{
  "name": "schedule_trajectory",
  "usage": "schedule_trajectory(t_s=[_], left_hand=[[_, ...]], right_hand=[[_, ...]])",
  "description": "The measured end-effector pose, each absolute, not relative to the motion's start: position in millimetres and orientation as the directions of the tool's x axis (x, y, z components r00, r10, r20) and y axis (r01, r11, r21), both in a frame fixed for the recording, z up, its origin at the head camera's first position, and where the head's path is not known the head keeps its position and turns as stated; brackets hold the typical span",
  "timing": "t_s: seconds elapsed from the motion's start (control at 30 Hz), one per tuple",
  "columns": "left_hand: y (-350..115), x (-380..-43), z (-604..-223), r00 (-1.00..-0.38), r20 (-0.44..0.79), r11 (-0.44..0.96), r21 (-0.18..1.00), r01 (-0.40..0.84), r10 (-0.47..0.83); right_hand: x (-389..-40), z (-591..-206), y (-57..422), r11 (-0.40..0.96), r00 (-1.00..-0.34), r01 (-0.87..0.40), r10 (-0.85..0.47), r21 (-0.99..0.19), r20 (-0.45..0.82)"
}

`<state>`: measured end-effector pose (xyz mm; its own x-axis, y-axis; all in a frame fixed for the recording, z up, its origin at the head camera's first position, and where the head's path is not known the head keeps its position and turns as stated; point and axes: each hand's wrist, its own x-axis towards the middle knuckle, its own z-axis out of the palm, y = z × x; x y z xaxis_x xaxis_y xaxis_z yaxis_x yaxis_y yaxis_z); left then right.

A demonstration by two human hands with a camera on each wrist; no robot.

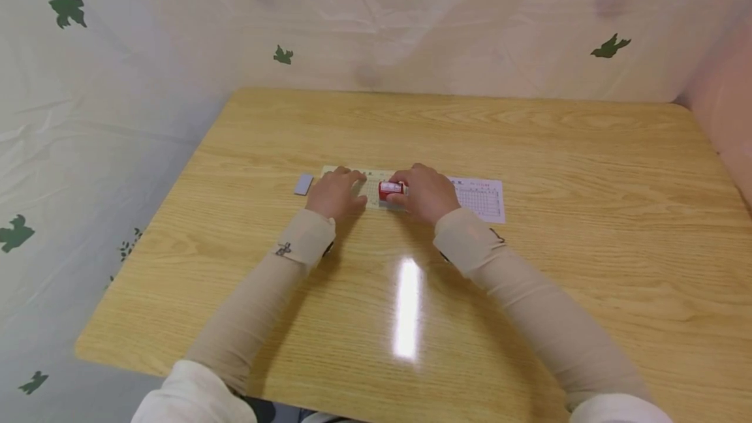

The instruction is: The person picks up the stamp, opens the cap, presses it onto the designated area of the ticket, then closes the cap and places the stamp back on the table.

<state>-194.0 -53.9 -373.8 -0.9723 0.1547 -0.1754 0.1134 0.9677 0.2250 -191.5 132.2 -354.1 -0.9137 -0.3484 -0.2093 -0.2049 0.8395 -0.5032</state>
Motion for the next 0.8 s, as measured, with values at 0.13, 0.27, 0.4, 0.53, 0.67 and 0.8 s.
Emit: schedule_trajectory(t_s=[0.13,0.27,0.4,0.53,0.67,0.8], left_hand=[[-54.6,-192.8,-373.0,-0.972,-0.175,0.967,0.230,0.113,0.155],[-55.3,-191.0,-370.5,-0.972,-0.169,0.966,0.226,0.123,0.163],[-55.3,-189.9,-367.5,-0.971,-0.169,0.965,0.228,0.128,0.169],[-54.7,-189.1,-367.2,-0.969,-0.180,0.966,0.228,0.126,0.169],[-54.3,-189.2,-370.9,-0.968,-0.183,0.966,0.221,0.131,0.174],[-53.6,-189.8,-372.9,-0.967,-0.180,0.967,0.211,0.141,0.180]], right_hand=[[-190.4,-352.4,130.1,0.845,-0.915,-0.197,-0.341,-0.498,-0.217],[-188.7,-351.7,129.2,0.854,-0.919,-0.199,-0.333,-0.481,-0.210],[-187.7,-351.3,129.1,0.854,-0.922,-0.204,-0.331,-0.478,-0.199],[-187.1,-351.8,129.2,0.848,-0.925,-0.182,-0.319,-0.498,-0.206],[-186.6,-354.2,130.4,0.842,-0.925,-0.173,-0.317,-0.510,-0.209],[-186.2,-353.9,131.1,0.847,-0.927,-0.175,-0.313,-0.501,-0.205]])
